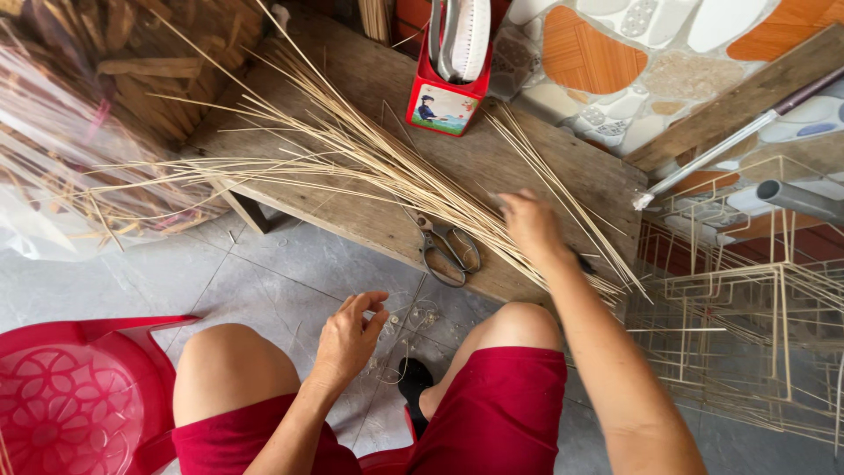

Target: The person sits on the floor and uses a knife to sharpen the ends of thin bamboo sticks. They repeatedly pick up sticks, scrape the ends to a point, and place the finished sticks on a red plastic chair.

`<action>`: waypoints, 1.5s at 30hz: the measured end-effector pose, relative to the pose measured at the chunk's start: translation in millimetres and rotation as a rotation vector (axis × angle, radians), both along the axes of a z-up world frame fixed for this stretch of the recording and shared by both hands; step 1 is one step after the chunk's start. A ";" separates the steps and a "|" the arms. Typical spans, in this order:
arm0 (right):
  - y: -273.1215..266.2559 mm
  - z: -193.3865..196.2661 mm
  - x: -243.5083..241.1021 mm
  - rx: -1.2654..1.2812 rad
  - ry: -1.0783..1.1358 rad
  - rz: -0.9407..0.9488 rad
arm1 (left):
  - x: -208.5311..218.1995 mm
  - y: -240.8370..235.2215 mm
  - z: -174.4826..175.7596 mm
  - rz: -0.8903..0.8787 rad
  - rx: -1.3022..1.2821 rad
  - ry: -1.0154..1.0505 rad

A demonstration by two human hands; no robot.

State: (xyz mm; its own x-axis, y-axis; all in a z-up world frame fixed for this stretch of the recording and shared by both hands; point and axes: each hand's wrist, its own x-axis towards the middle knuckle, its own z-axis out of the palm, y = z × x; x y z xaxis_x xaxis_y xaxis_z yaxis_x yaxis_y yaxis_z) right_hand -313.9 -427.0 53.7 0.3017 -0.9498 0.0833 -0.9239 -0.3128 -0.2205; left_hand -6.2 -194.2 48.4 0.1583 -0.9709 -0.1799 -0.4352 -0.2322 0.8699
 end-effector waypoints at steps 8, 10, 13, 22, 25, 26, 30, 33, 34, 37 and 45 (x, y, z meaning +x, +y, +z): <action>-28.6 -27.6 77.9 -0.013 0.082 -0.198 | 12.7 2.0 0.6 0.022 0.026 0.011; -29.1 -31.1 75.3 0.044 0.116 -0.239 | 17.2 3.2 -0.2 0.025 0.013 0.004; -30.4 -33.7 72.4 0.116 0.141 -0.242 | 20.6 3.1 -1.8 0.025 -0.015 -0.007; -18.2 -8.3 59.4 -0.117 -0.061 -0.280 | 21.2 5.0 -8.5 0.037 -0.027 0.012; -5.8 14.8 49.5 -0.257 -0.070 -0.282 | 20.8 6.0 -16.3 0.043 -0.042 -0.019; -1.2 24.4 45.6 -0.276 -0.087 -0.285 | 20.8 6.8 -19.0 0.045 -0.055 -0.036; 22.0 71.9 32.7 -0.442 -0.399 -0.219 | 19.5 13.7 -21.7 0.068 -0.123 -0.048; 48.9 111.2 26.5 -0.565 -0.475 -0.101 | 18.6 26.1 -8.1 0.103 -0.235 -0.033; 64.2 122.5 23.3 -0.607 -0.462 -0.043 | 16.5 32.2 0.3 0.119 -0.261 -0.012; 116.3 144.6 25.9 -0.650 -0.465 0.158 | 11.7 63.0 36.0 0.113 -0.528 -0.093; 248.2 104.7 49.6 -0.262 -0.333 0.234 | -15.1 170.2 124.5 0.112 -1.075 -0.418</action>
